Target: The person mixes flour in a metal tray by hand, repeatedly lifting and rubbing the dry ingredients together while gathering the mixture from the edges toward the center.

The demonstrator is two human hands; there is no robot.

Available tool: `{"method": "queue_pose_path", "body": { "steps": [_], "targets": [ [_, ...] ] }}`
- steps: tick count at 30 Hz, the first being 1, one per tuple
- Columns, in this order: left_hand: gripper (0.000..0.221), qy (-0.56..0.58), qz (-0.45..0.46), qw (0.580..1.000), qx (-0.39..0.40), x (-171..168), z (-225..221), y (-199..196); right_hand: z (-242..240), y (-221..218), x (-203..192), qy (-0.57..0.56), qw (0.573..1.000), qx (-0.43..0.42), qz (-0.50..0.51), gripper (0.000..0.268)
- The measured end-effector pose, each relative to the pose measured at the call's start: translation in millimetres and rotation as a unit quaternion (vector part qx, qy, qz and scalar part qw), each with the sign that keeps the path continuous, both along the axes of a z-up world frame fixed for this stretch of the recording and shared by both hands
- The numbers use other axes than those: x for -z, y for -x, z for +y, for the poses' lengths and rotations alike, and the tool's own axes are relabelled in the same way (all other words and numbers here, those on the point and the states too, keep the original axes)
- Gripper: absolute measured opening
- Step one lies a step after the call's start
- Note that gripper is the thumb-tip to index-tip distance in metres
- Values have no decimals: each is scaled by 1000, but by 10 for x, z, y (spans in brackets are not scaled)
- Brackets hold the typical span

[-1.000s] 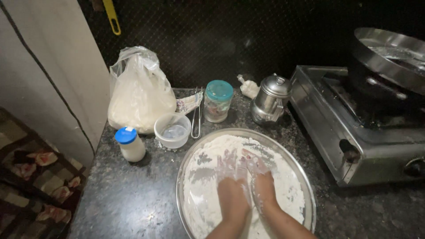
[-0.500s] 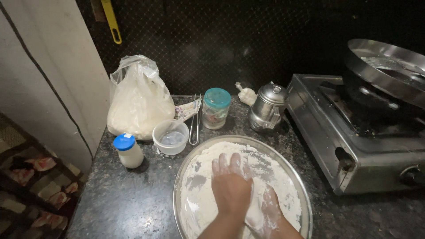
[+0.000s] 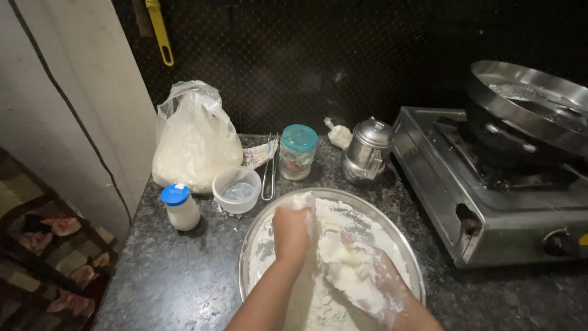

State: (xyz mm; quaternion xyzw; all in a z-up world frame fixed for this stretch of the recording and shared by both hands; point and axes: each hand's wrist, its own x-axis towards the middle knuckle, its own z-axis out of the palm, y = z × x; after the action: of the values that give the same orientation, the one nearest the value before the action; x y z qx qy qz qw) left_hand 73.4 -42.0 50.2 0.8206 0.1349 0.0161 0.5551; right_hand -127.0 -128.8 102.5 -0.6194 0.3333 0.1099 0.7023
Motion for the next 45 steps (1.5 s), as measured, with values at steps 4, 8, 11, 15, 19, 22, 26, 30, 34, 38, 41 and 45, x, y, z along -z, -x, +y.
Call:
{"method": "queue_pose_path", "body": {
  "steps": [4, 8, 11, 15, 19, 22, 26, 30, 34, 38, 41, 45],
  "targets": [
    [48, 108, 5, 994, 7, 99, -13, 26, -229, -425, -258, -32, 999, 0, 7, 37],
    [61, 264, 49, 963, 33, -67, 12, 134, -757, -1055, 272, -66, 998, -3, 15, 36],
    [67, 392, 82, 916, 23, 666, -157, -186, -1042, -1225, 784, 145, 988, -57, 5, 53],
    [70, 399, 196, 895, 34, 40, 8, 44, -702, -1025, -6, -20, 997, 17, -71, 73],
    [67, 297, 232, 917, 130, 128, 21, 79, -802, -1082, -9, 14, 999, 26, -24, 47],
    [62, 298, 140, 930, 161, 1098, -137, -165, -1250, -1278, 578, 101, 994, -39, 24, 51],
    [52, 342, 134, 924, 107, 711, -72, 169, -1540, -1405, 1011, 270, 948, -165, 38, 71],
    [61, 288, 136, 945, 72, 216, -97, 317, -1503, -1369, 1094, 245, 968, -57, -1, 75],
    [55, 409, 152, 899, 43, 440, -271, 164, -1063, -1180, 533, 221, 971, 4, -91, 56],
    [36, 556, 162, 813, 64, 721, -346, 5, -1043, -1221, 470, -86, 987, 57, -121, 55],
    [28, 412, 119, 887, 174, 933, -275, -97, -1110, -1174, 484, -124, 986, -25, -110, 51],
    [24, 325, 112, 925, 160, 108, -112, 340, -990, -1156, 195, 19, 997, -38, -63, 44]
  ]
}}
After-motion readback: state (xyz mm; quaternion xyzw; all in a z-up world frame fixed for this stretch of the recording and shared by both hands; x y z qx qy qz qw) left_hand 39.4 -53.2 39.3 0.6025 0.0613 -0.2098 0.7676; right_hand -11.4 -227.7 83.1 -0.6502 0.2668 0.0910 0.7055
